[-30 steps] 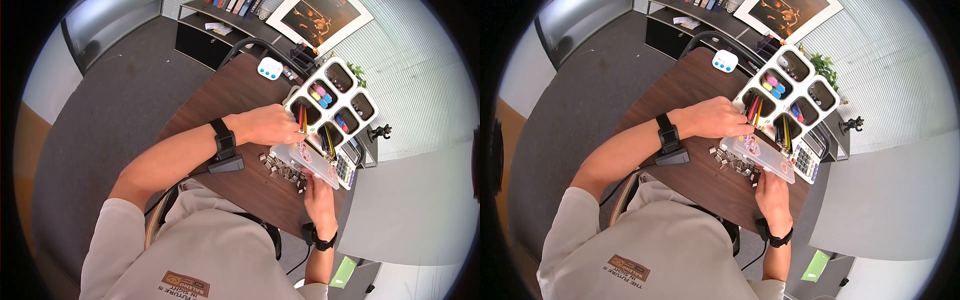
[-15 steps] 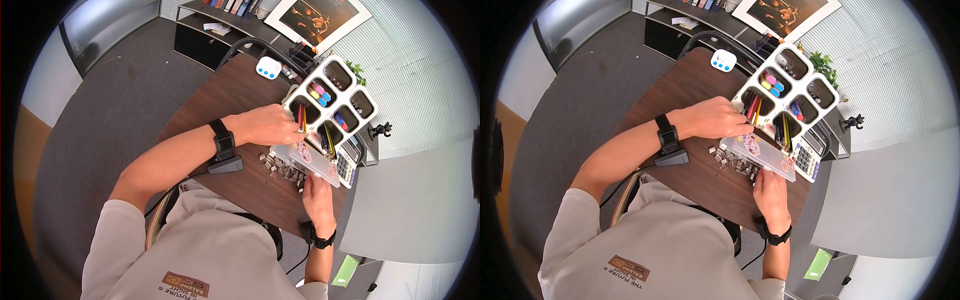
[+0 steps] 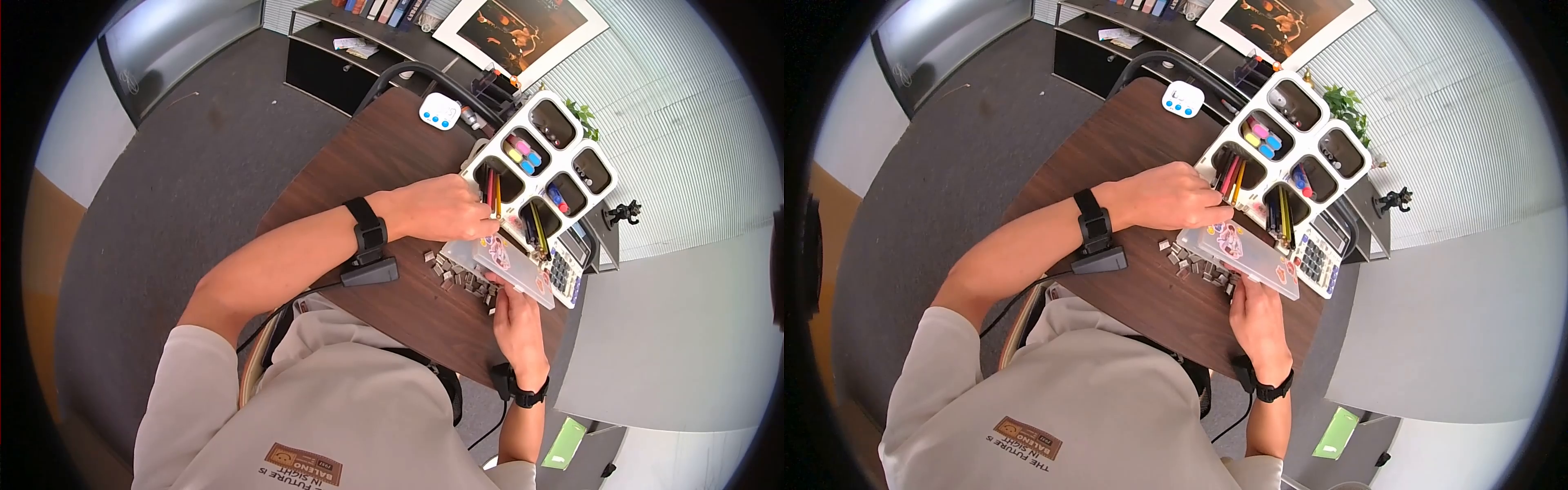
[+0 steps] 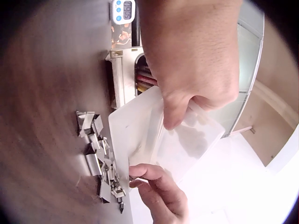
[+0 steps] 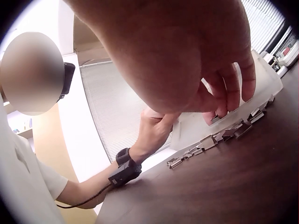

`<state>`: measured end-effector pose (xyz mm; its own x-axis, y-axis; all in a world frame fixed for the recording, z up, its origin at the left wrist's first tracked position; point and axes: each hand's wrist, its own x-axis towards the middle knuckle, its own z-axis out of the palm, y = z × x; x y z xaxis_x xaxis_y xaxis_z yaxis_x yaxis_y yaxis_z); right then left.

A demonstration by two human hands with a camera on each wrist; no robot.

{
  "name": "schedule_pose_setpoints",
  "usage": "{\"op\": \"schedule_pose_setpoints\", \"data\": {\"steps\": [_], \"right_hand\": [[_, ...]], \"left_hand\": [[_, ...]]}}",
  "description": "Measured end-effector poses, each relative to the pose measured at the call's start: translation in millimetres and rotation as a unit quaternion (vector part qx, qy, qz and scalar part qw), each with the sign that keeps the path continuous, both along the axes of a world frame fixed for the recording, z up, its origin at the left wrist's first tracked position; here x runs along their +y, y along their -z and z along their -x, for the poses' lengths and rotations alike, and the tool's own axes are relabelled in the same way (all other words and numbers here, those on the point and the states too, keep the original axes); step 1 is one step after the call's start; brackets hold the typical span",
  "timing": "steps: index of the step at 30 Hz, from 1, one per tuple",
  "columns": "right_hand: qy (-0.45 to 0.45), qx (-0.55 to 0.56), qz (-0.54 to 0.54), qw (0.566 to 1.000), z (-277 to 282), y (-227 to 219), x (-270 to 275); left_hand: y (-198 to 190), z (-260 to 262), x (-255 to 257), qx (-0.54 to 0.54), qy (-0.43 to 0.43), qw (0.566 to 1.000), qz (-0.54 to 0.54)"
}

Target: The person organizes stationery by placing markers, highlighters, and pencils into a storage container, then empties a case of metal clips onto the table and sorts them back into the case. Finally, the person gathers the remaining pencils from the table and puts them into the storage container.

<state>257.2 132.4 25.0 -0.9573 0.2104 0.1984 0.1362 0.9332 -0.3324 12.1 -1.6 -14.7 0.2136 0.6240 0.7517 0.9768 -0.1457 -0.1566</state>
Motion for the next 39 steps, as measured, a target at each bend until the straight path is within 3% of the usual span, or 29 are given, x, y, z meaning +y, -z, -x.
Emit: {"op": "schedule_pose_setpoints", "data": {"steps": [13,19,22,27,39], "right_hand": [[-0.002,-0.033,0.066,0.997,-9,-11,-7],[-0.038,0.026,-0.047,0.998,-4,6,0],[-0.021,-0.027,-0.019,0.999,4,0,-7],[-0.031,-0.007,-0.021,0.999,14,2,-9],[-0.021,-0.011,0.010,1.000,10,1,-13]], "left_hand": [[1,0,0,-0.004,-0.001,1.000,-0.003],[1,-1,0,-0.002,0.000,1.000,-0.008],[0,-3,1,0.001,0.000,1.000,-0.002],[-2,-4,1,-0.003,0.019,0.999,-0.050],[-3,-6,1,0.002,0.017,0.999,-0.045]]}}
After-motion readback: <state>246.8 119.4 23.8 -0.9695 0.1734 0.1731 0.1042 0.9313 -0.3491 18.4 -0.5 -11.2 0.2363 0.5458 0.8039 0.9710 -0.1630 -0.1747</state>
